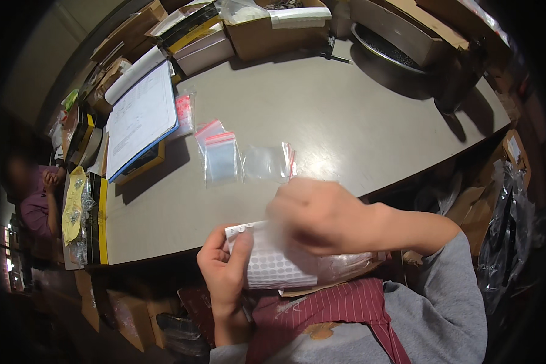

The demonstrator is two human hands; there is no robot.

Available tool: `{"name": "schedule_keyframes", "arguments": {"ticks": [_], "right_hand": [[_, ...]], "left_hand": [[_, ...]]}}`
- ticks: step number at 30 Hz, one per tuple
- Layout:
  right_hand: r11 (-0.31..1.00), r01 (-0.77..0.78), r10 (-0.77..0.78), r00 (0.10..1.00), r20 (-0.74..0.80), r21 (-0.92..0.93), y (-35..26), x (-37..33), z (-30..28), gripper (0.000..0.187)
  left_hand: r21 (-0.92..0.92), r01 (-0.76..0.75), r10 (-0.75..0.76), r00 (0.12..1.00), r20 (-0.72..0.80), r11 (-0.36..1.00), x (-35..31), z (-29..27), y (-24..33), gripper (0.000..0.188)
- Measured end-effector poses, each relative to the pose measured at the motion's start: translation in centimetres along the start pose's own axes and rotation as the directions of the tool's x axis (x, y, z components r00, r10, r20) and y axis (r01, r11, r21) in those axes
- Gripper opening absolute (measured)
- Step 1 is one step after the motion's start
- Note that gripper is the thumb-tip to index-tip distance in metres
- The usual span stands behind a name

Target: The person repeatedly picks small white objects from a sheet and places them into clear plastic bags on a table. The person handles the objects one at a time and arranges the filled bags on the table.

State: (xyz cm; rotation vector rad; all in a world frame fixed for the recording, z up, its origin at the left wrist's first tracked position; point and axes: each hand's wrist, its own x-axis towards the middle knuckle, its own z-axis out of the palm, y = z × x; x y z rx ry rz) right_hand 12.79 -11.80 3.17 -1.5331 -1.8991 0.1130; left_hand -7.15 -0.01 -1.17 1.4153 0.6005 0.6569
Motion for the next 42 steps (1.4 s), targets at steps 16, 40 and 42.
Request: {"name": "schedule_keyframes", "arguments": {"ticks": [16, 40, 42], "right_hand": [[0.796, -0.59, 0.559, 0.802, 0.209, 0.136, 9.0, 6.2, -3.1, 0.024], [0.593, -0.538, 0.583, 0.8, -0.142, -0.6, 14.9, 4.3, -5.1, 0.03], [0.682, -0.527, 0.506, 0.841, -0.193, -0.507, 16.7, 4.0, -5.4, 0.034]], "left_hand": [[-0.103, -0.124, 0.121, 0.992, -0.034, 0.987, 2.4, -2.2, 1.1, 0.013], [-0.096, -0.103, 0.103, 0.995, -0.012, 0.99, 3.9, -3.2, 0.2, 0.014], [-0.099, -0.122, 0.121, 0.993, -0.018, 0.988, 3.9, -3.2, 0.3, 0.014]]}}
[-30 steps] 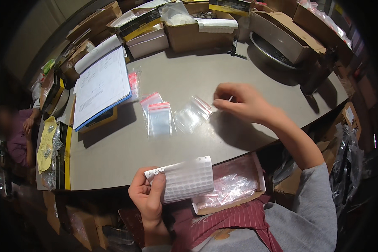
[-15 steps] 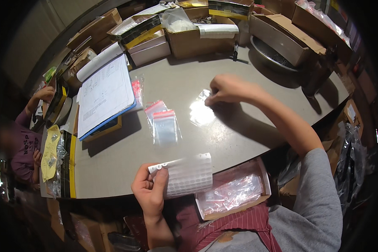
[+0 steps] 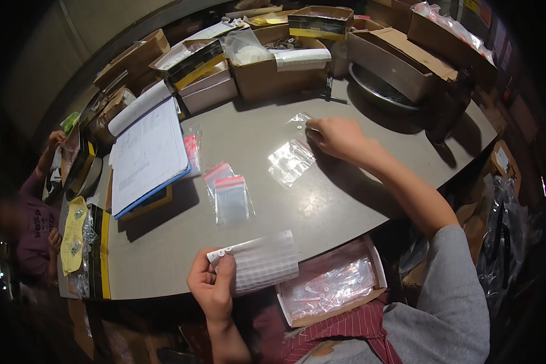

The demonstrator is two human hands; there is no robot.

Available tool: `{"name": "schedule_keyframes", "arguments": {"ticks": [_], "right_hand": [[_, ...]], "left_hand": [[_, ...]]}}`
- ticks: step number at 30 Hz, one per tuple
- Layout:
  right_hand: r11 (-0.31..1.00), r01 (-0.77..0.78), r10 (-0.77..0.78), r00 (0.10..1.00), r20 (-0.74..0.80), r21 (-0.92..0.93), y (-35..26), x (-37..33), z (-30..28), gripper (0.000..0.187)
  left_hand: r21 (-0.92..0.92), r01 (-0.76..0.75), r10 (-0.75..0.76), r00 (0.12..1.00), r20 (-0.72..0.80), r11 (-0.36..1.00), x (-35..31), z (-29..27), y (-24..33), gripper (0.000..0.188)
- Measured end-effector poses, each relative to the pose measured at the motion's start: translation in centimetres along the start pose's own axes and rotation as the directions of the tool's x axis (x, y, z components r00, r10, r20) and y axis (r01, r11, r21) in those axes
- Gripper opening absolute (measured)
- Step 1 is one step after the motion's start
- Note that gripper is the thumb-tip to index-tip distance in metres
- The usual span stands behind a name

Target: The person repeatedly picks small white objects from a sheet and places them into clear plastic bags on a table. The person handles the objects one at a time and arranges the filled bags on the table.

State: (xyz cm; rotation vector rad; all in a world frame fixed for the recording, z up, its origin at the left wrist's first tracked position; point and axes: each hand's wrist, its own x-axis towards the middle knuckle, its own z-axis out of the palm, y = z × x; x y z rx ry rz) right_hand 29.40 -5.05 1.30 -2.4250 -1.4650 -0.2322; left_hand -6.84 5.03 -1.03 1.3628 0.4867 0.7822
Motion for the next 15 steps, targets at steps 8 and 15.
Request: {"name": "schedule_keyframes", "arguments": {"ticks": [8, 15], "right_hand": [[0.883, 0.026, -0.139, 0.968, 0.209, 0.469, -3.6, 1.7, 0.3, 0.024], [0.976, 0.093, -0.116, 0.987, 0.111, 0.197, -3.0, 1.5, 0.9, 0.024]], "left_hand": [[0.018, -0.01, 0.011, 1.0, -0.027, 1.0, 0.3, 0.6, 0.4, 0.018], [0.046, 0.068, -0.073, 0.991, 0.116, 0.997, 0.5, -0.1, 1.0, 0.024]]}}
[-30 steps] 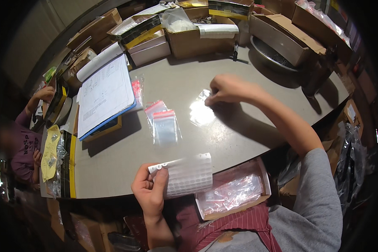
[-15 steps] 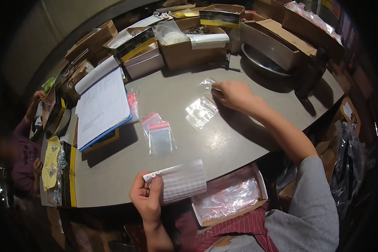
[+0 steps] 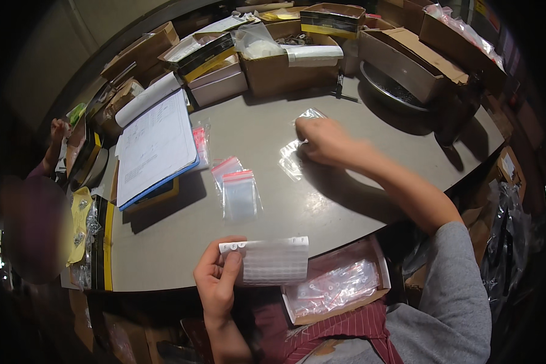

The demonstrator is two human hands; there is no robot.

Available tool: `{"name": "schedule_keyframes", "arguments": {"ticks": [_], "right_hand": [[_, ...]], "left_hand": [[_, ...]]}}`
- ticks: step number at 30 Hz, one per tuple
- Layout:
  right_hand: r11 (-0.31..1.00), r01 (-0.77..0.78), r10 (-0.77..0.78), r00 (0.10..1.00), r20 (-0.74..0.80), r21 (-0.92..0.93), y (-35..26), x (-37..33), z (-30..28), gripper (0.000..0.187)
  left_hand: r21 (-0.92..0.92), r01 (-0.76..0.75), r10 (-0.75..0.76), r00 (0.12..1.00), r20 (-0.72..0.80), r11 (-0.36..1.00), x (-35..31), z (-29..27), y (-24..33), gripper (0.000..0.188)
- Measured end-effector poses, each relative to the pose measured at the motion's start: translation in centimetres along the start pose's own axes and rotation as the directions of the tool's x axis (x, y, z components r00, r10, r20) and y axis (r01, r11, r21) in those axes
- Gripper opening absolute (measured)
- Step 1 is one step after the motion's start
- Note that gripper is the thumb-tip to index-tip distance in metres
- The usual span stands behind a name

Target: The person repeatedly picks small white objects from a sheet and places them into clear plastic bags on a table. The person handles the objects one at a time and arranges the filled bags on the table.

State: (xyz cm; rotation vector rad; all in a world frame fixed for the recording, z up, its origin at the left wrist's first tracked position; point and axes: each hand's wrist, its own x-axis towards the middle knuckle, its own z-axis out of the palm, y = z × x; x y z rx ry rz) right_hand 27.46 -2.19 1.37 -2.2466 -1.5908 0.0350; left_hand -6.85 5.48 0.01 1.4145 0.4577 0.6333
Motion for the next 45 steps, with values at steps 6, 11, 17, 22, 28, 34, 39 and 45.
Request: {"name": "schedule_keyframes", "arguments": {"ticks": [6, 11, 17, 22, 28, 34, 39, 45], "right_hand": [[0.97, -0.235, 0.236, 0.972, 0.007, -0.064, 2.3, -3.1, -2.8, 0.044], [0.922, -0.384, 0.385, 0.923, 0.02, -0.051, 4.8, -4.9, -3.9, 0.042], [0.99, -0.142, 0.137, 0.976, -0.17, -0.016, 5.2, -6.6, -4.5, 0.02], [0.861, 0.256, -0.249, 0.966, -0.073, 0.44, -5.3, -8.1, -3.3, 0.02], [0.793, 0.399, -0.47, 0.881, 0.046, 0.46, -9.8, -8.7, -2.7, 0.043], [0.807, 0.445, -0.496, 0.867, 0.037, 0.389, -10.3, -8.5, -2.6, 0.04], [0.827, 0.447, -0.482, 0.876, 0.021, 0.341, -10.2, -8.6, -2.5, 0.034], [0.825, 0.507, -0.508, 0.859, -0.065, 0.248, -10.4, -8.8, -2.1, 0.028]], "left_hand": [[-0.009, 0.027, -0.027, 0.999, 0.018, 1.0, -0.2, -0.1, 0.1, 0.025], [-0.089, 0.096, -0.093, 0.995, 0.047, 0.991, 0.1, 0.0, 0.7, 0.027], [-0.11, 0.044, -0.04, 0.998, 0.043, 0.993, 0.2, 0.7, 0.5, 0.026], [-0.088, 0.048, -0.041, 0.996, 0.077, 0.995, -0.1, 2.1, -0.9, 0.024], [-0.012, -0.02, 0.021, 0.996, 0.091, 1.0, 0.2, 4.0, -1.3, 0.023], [0.061, -0.01, 0.007, 0.999, 0.046, 0.998, 0.4, 4.1, -2.1, 0.022], [0.086, -0.002, -0.004, 0.997, 0.077, 0.996, 0.7, 4.1, -1.7, 0.022], [0.008, 0.031, -0.031, 0.996, 0.088, 0.999, 1.1, 4.0, -1.3, 0.022]]}}
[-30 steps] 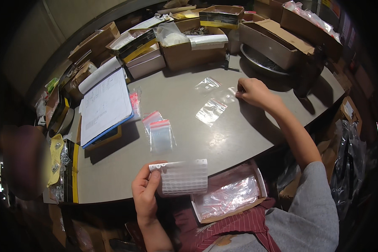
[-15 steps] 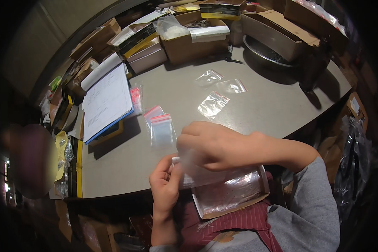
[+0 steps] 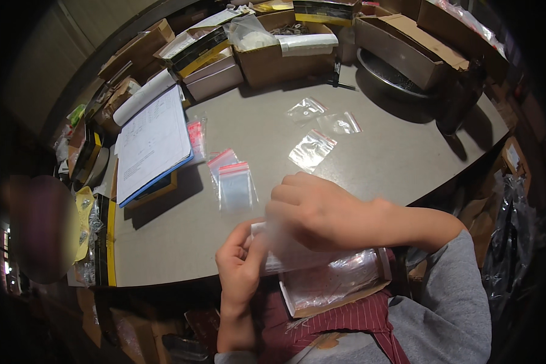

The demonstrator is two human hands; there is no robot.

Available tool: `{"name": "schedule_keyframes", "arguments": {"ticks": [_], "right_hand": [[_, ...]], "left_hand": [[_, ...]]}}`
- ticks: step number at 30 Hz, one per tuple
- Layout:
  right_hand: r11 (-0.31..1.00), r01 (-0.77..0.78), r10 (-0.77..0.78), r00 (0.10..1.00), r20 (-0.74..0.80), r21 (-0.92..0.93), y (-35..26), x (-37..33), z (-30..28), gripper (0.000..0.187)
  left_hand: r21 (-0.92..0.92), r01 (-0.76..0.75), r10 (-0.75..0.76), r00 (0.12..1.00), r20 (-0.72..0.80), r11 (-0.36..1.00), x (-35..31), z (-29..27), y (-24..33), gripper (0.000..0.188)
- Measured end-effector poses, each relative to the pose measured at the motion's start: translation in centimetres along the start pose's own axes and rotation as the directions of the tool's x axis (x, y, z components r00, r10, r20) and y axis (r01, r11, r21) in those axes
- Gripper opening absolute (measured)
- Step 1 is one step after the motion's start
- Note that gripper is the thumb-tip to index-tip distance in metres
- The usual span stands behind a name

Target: The person repeatedly picks small white objects from a sheet and places them into clear plastic bags on a table. The person handles the objects one at a time and arranges the filled bags on the table.

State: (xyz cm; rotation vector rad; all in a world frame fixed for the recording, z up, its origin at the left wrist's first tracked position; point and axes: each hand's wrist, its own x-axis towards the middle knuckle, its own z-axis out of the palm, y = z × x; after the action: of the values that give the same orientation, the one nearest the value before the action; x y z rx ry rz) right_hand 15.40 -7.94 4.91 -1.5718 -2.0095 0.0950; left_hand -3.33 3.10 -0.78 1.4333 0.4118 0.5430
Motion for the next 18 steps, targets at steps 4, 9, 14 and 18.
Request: {"name": "schedule_keyframes", "arguments": {"ticks": [4, 9, 14, 18], "right_hand": [[0.988, -0.043, 0.061, 0.991, -0.121, 0.147, 2.6, 0.1, -1.7, 0.022], [0.691, -0.695, 0.696, 0.714, 0.076, 0.197, 10.2, -0.1, -4.8, 0.025], [0.742, -0.67, 0.665, 0.738, 0.111, 0.005, 11.3, 0.1, -3.0, 0.024], [0.75, -0.589, 0.577, 0.805, -0.137, -0.301, 12.4, -0.5, -2.2, 0.025]], "left_hand": [[0.063, -0.007, 0.014, 0.993, -0.12, 0.998, 0.0, -1.4, 0.0, 0.022], [0.062, -0.027, 0.036, 0.987, -0.158, 0.998, -0.1, -3.6, 0.8, 0.022], [0.015, -0.075, 0.077, 0.981, -0.176, 0.997, -0.4, -3.2, 1.0, 0.022], [0.082, -0.128, 0.139, 0.979, -0.147, 0.988, -0.3, -4.0, -0.2, 0.022]]}}
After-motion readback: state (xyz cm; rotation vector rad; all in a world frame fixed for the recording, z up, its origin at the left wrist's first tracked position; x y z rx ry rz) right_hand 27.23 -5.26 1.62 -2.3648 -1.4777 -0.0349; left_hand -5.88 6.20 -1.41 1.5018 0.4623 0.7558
